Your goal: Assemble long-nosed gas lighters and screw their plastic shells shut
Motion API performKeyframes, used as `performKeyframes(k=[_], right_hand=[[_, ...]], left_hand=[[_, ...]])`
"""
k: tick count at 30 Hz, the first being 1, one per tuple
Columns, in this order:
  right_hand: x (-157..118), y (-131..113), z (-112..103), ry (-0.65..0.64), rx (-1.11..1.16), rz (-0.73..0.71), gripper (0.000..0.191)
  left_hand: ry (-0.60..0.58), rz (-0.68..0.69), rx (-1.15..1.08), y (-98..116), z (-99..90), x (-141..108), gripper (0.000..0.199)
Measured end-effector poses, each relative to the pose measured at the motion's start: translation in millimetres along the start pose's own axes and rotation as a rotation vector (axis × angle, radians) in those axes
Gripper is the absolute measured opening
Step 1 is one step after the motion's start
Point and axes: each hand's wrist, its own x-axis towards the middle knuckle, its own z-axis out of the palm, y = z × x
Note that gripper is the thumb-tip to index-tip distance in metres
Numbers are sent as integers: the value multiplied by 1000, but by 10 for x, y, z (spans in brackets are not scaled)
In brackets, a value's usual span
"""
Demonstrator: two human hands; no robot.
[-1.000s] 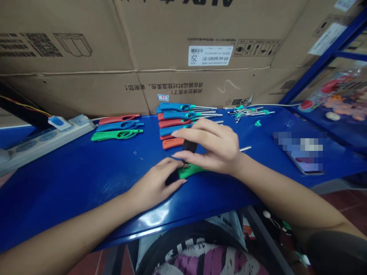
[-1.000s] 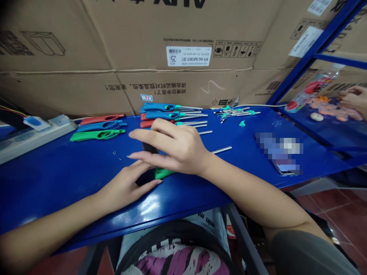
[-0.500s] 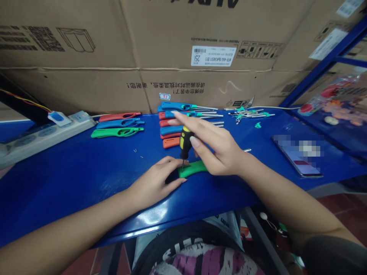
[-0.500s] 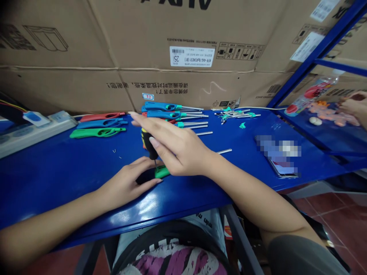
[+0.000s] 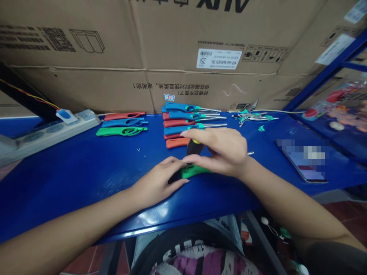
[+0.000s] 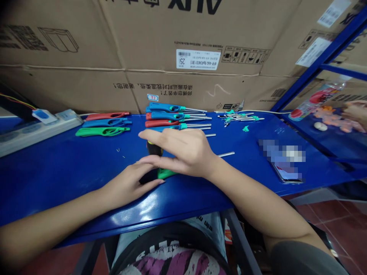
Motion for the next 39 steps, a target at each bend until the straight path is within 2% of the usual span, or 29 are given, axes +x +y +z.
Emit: performKeyframes(k=[2, 4, 6, 10, 12, 16, 18, 21, 23, 26, 29, 31, 35, 37, 39], right_hand=[[-7, -11, 15, -5, -16, -18, 37], [-1, -23, 22, -42, 110, 37, 38], [5, -26, 22, -15, 184, 61, 36], [-16, -2, 2, 118, -52, -109, 35], [-20, -4, -15, 68, -76, -125, 36], [20, -41, -32, -59, 183, 28, 37], [36, -50, -33, -1, 170, 24, 28], [31, -49, -35, 87, 5, -81, 25], [24, -53, -36, 21, 54, -70, 31], [20, -66, -28, -106, 247, 57, 40], [13, -71, -14, -9, 110, 24, 29], [12, -73, -13, 25, 3, -19, 32], [38, -77, -31, -68, 194, 97, 40], [45, -69, -42, -14, 181, 104, 31], [39, -56, -50, 52, 54, 42, 25]], left_hand=[[-5, -7, -6, 1, 0, 3, 34], [-20, -25, -14, 7, -5, 5, 35], [-30, -34, -18, 13, -12, 4, 37], [-2, -5, -21, 20, -21, -4, 35], [-1, -6, -25, 23, -22, -5, 33], [-9, -24, -17, 23, -14, -3, 31], [2, -2, -12, 20, -10, 0, 32], [6, 8, -18, 28, -15, 8, 34], [-8, -15, -24, 40, -22, 13, 32], [-11, -34, -24, 44, -23, 12, 31], [15, 4, -22, 28, -11, 4, 32], [24, 23, -24, 20, -7, 1, 31], [15, -6, -24, 29, -18, 2, 26], [9, -10, -27, 33, -22, 4, 29], [7, -2, -32, 32, -24, 4, 33]])
